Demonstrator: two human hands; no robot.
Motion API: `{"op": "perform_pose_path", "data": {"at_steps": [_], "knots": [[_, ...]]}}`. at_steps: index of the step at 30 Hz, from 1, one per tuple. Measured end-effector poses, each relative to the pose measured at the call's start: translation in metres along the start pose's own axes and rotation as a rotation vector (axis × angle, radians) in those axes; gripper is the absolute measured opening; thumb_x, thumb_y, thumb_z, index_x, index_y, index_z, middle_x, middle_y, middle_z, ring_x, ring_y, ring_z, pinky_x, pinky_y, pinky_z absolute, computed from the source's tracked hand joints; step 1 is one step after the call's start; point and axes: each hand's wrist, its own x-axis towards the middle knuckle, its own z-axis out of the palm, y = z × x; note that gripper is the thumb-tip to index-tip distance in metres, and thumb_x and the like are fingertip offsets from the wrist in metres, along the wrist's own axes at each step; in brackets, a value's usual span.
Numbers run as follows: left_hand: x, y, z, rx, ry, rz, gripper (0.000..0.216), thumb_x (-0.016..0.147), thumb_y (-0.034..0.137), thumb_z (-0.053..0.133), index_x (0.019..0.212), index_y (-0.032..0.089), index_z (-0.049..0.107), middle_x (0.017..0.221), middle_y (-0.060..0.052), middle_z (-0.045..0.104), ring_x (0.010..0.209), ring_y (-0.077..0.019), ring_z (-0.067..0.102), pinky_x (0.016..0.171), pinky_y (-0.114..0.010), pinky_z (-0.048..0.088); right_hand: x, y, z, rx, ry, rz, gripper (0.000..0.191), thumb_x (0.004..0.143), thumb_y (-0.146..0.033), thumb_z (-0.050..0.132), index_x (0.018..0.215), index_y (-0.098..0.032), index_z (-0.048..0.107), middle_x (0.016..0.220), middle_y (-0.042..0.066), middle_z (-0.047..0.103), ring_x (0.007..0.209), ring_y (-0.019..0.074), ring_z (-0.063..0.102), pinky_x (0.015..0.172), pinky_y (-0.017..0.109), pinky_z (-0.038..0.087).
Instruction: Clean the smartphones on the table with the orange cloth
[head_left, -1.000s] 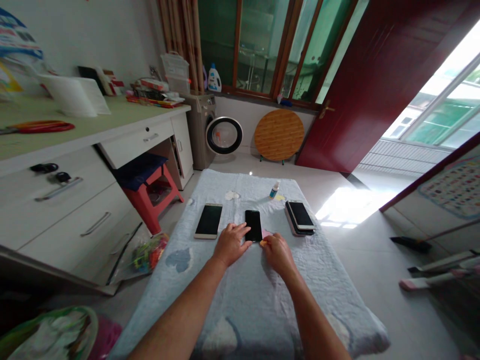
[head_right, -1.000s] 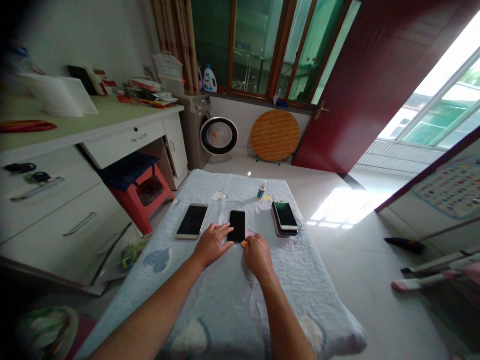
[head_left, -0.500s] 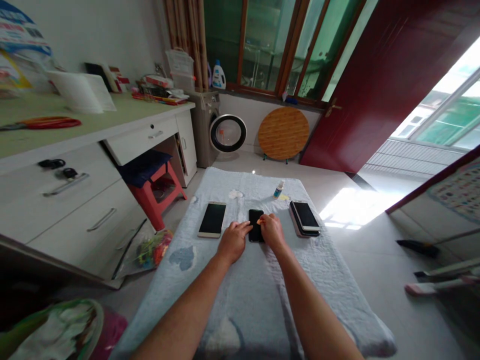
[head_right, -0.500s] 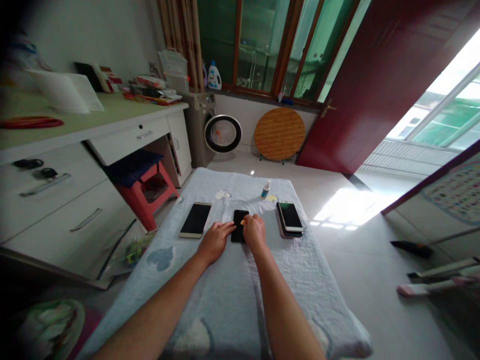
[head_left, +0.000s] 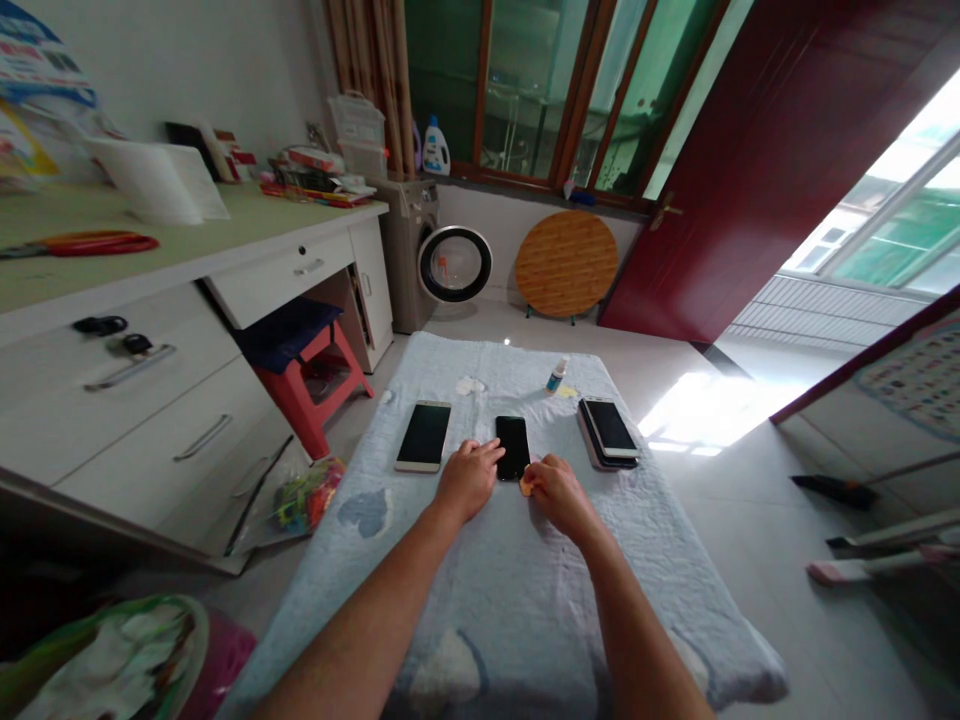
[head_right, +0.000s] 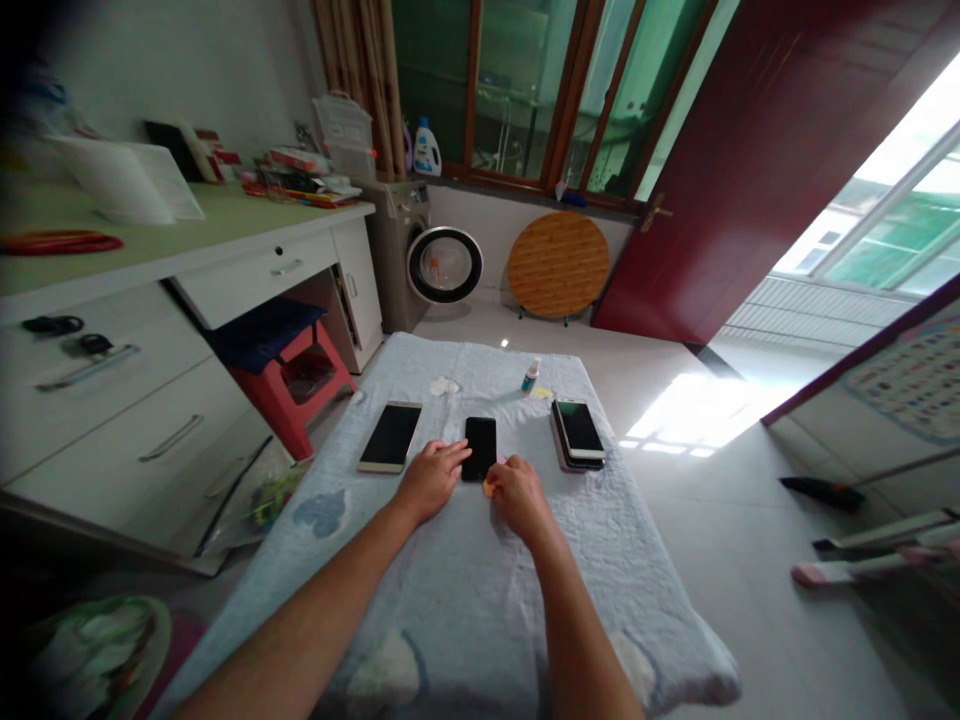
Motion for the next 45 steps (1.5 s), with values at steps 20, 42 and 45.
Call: {"op": "perform_pose_path", "data": {"at_steps": [20, 42, 45], "knots": [[0.026, -0.029, 0.016, -0.079, -0.021, 0.180, 0.031, 0.090, 0.023, 0.057, 0.121, 0.025, 0.063, 0.136, -0.003, 0.056, 0.125, -0.0198, 0.048, 0.110, -0.037, 0.036, 0.000, -0.012, 0.017, -0.158, 0.130, -0.005, 0.014, 0.078, -0.009, 0.053, 0.082, -0.019, 0.062, 0.084, 0.003, 0.055, 0.081, 0.0160, 0.049, 0.075, 0.024, 0.033], [0.023, -0.026, 0.013, -0.073, 0.005, 0.158, 0.032, 0.092, 0.021, 0.052, 0.123, 0.024, 0.062, 0.133, -0.004, 0.058, 0.123, -0.0183, 0.050, 0.110, -0.037, 0.035, -0.002, -0.016, 0.009, -0.119, 0.028, -0.009, 0.018, 0.080, -0.009, 0.052, 0.083, -0.019, 0.066, 0.084, 0.004, 0.058, 0.081, 0.0149, 0.052, 0.076, 0.023, 0.035], [0.024, -0.027, 0.014, -0.100, 0.028, 0.149, 0.038, 0.093, 0.013, 0.045, 0.127, 0.023, 0.058, 0.132, -0.004, 0.059, 0.123, -0.0162, 0.050, 0.110, -0.035, 0.036, 0.001, -0.020, 0.003, -0.111, 0.019, -0.031, 0.017, 0.082, -0.011, 0.053, 0.082, -0.019, 0.067, 0.084, 0.003, 0.057, 0.081, 0.0140, 0.052, 0.076, 0.022, 0.035]]}}
